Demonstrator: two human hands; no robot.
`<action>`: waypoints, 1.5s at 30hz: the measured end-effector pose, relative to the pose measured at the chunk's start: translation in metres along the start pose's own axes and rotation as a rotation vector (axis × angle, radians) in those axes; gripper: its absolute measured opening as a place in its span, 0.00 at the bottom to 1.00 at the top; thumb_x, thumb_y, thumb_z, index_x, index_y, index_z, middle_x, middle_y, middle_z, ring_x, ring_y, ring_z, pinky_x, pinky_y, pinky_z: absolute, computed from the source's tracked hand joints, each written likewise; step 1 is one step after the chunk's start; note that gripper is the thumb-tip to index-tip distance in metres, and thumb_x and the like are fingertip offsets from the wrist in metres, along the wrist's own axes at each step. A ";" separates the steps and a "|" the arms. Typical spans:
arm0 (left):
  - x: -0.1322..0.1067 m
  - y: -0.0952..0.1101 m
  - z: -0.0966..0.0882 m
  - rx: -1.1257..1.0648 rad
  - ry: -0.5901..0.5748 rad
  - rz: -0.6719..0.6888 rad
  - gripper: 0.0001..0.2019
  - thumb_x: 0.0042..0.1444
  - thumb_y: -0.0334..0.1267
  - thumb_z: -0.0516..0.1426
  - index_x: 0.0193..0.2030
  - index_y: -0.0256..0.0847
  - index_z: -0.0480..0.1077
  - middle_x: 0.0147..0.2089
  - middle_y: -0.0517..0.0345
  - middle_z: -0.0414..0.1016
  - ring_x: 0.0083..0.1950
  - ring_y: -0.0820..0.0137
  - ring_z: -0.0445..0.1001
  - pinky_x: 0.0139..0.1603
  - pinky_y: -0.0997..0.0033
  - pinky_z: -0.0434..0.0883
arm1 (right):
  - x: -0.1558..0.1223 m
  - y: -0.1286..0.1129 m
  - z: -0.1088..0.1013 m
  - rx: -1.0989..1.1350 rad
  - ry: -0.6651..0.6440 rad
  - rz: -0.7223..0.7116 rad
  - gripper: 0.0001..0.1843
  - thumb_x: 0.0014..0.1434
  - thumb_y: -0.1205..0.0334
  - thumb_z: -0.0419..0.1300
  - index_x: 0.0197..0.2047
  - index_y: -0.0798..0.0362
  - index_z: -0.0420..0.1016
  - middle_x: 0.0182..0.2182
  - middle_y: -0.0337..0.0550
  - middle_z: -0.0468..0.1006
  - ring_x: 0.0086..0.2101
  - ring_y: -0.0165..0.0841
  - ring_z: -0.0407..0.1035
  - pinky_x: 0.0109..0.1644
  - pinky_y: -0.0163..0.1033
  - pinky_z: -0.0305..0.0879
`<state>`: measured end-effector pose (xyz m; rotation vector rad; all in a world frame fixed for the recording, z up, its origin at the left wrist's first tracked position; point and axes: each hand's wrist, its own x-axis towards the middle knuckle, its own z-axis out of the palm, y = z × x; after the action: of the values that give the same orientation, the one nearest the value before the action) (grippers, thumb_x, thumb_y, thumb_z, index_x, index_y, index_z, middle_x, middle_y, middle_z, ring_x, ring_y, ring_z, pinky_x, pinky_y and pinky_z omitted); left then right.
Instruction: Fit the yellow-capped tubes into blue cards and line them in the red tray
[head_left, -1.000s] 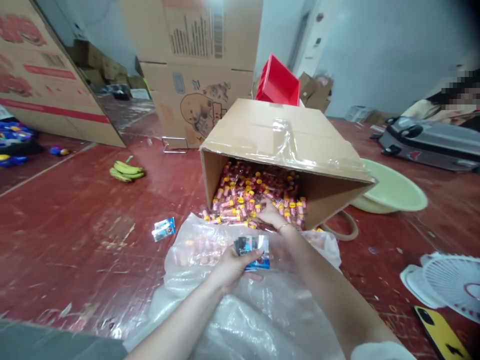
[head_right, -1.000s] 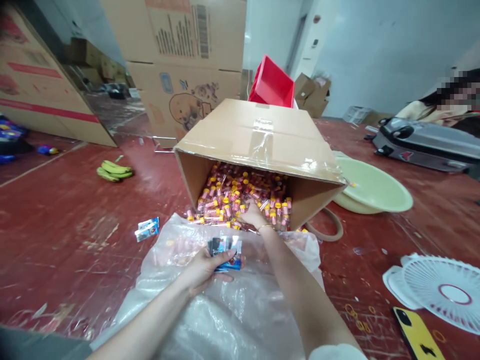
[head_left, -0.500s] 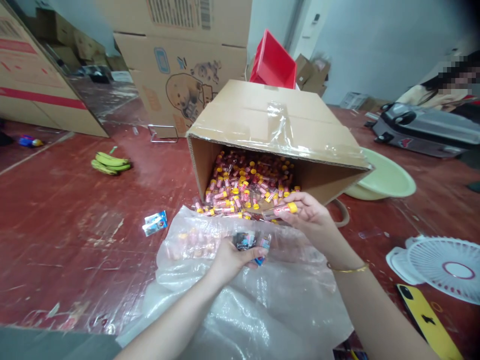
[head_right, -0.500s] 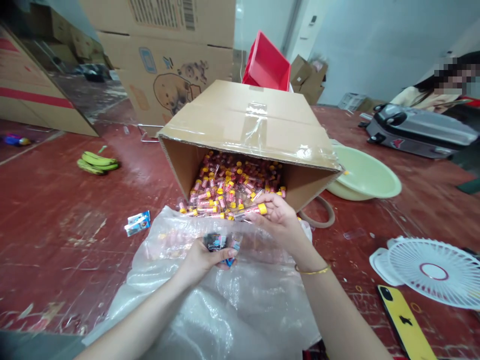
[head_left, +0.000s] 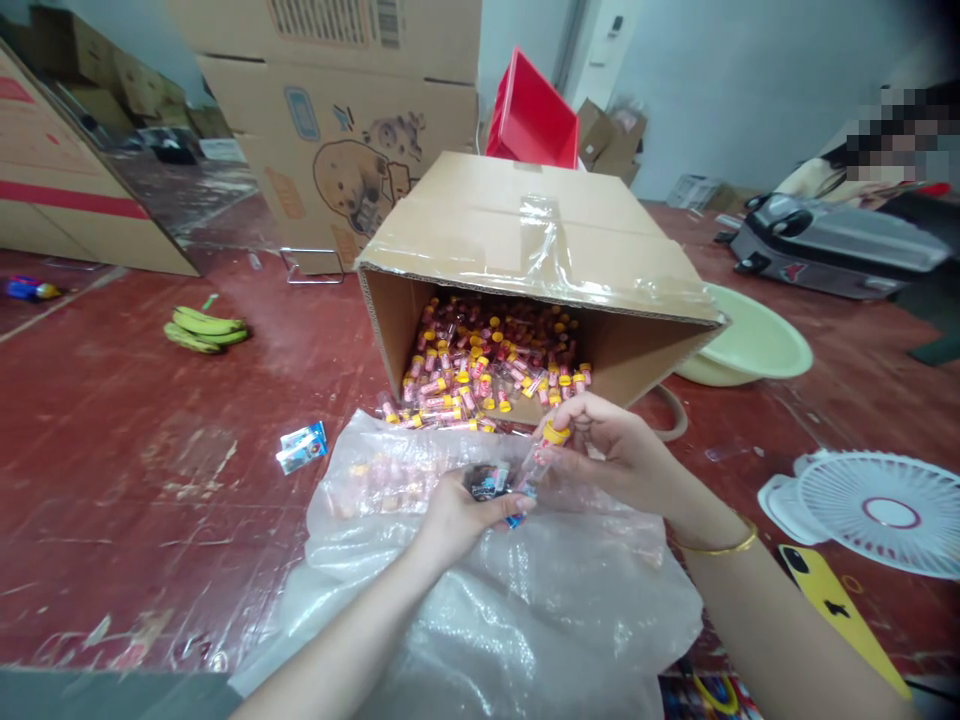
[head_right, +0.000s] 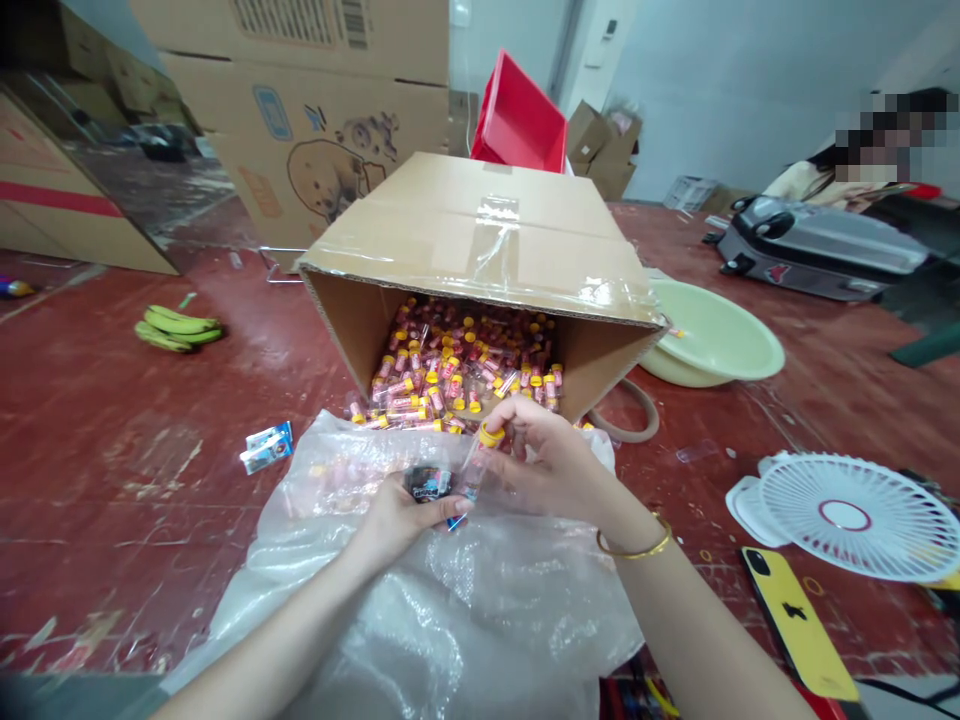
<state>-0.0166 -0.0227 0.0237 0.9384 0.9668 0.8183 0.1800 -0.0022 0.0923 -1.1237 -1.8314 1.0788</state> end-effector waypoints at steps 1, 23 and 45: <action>-0.001 0.000 0.001 -0.030 -0.029 -0.022 0.14 0.40 0.43 0.70 0.27 0.35 0.76 0.25 0.54 0.76 0.26 0.67 0.75 0.26 0.72 0.72 | 0.001 0.004 0.002 0.078 -0.001 0.037 0.11 0.57 0.56 0.64 0.38 0.51 0.68 0.35 0.42 0.74 0.33 0.31 0.69 0.34 0.38 0.68; 0.005 0.016 0.025 -0.501 0.032 -0.182 0.21 0.47 0.46 0.68 0.42 0.31 0.75 0.35 0.45 0.80 0.35 0.63 0.79 0.38 0.66 0.77 | -0.037 0.032 0.070 -0.117 0.217 -0.060 0.33 0.45 0.65 0.69 0.51 0.46 0.56 0.50 0.46 0.63 0.48 0.40 0.65 0.50 0.45 0.68; 0.012 0.007 0.008 0.092 0.103 -0.228 0.16 0.40 0.31 0.69 0.40 0.41 0.77 0.42 0.59 0.82 0.45 0.57 0.79 0.31 0.74 0.78 | -0.383 0.121 -0.044 -0.682 0.974 0.973 0.28 0.41 0.54 0.68 0.42 0.53 0.61 0.40 0.45 0.68 0.41 0.38 0.65 0.47 0.43 0.63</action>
<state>-0.0057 -0.0116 0.0291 0.8518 1.1854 0.6378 0.3953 -0.3099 -0.0567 -2.5051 -0.7866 0.1313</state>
